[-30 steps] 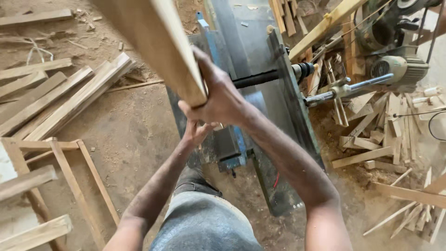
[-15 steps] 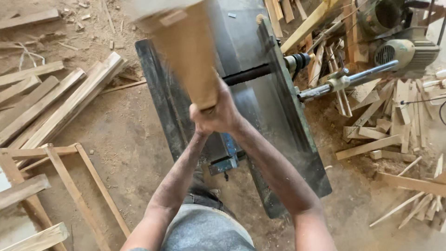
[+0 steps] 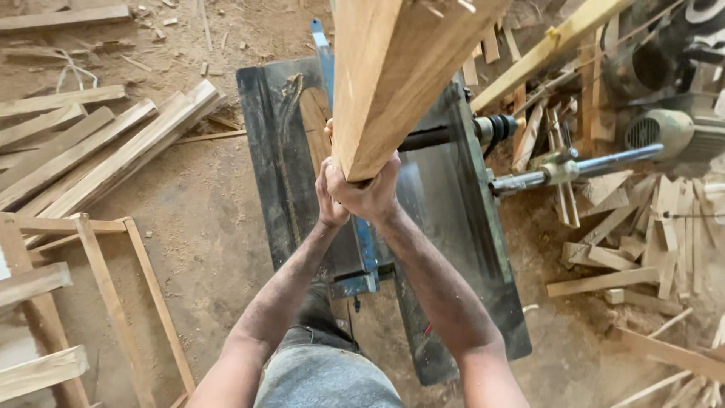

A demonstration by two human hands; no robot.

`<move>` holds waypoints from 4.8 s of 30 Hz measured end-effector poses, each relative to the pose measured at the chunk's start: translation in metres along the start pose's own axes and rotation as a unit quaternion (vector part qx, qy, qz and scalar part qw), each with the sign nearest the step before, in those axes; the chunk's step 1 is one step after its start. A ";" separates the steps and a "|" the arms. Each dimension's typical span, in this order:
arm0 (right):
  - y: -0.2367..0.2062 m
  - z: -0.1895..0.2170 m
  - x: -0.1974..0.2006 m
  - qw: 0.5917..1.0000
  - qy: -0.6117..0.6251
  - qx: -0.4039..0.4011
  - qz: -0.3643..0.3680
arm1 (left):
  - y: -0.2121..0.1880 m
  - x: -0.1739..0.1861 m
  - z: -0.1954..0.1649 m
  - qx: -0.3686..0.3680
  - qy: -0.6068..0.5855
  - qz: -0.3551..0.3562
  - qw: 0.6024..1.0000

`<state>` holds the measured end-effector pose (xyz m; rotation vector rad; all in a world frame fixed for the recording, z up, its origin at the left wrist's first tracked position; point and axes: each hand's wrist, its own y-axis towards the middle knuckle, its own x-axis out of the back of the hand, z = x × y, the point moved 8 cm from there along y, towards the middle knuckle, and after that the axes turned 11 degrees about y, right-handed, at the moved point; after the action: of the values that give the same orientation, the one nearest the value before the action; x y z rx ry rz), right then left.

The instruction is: The person picks up long wooden boards from a pile on the floor and feeds them across a jointer, running each board's edge over the cutter while holding it steady. The planed boards are then stacked on a pallet on the floor.

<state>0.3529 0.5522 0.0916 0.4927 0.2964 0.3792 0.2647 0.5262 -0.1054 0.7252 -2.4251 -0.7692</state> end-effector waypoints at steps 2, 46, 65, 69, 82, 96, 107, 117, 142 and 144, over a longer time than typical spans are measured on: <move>0.005 -0.006 0.001 1.000 -0.010 -0.012 -0.003 | 0.001 -0.008 0.015 0.089 -0.104 0.037 0.990; 0.111 -0.072 -0.002 0.999 0.007 0.051 -0.007 | 0.116 -0.010 0.059 0.108 -0.121 0.007 0.987; 0.196 -0.045 -0.048 0.876 0.392 -0.087 0.267 | 0.186 0.065 0.028 0.111 -0.322 0.333 0.879; 0.135 -0.065 -0.054 0.914 0.340 -0.155 0.156 | 0.086 0.081 -0.024 0.158 -0.348 0.331 0.863; -0.009 0.020 -0.036 0.990 -0.050 -0.067 0.116 | -0.004 0.011 -0.022 0.181 -0.367 0.018 0.912; 0.000 0.027 -0.001 0.997 -0.058 0.055 0.004 | 0.007 -0.001 -0.018 0.027 -0.036 0.043 0.998; 0.027 0.002 -0.006 0.997 -0.029 0.074 -0.010 | 0.032 0.000 0.015 0.086 -0.116 0.017 0.989; 0.053 -0.019 -0.005 0.997 -0.042 0.060 -0.016 | 0.054 -0.005 0.029 0.091 -0.181 -0.002 0.979; 0.197 -0.111 -0.010 0.999 0.004 0.035 -0.037 | 0.183 -0.031 0.120 0.082 -0.089 0.013 0.993; 0.231 -0.118 -0.019 0.998 -0.062 0.015 -0.020 | 0.207 -0.031 0.124 0.073 -0.118 0.019 0.990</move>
<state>0.2286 0.7800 0.1129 0.5373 0.1921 0.3043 0.1456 0.7360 -0.0725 0.6737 -2.7254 -0.7018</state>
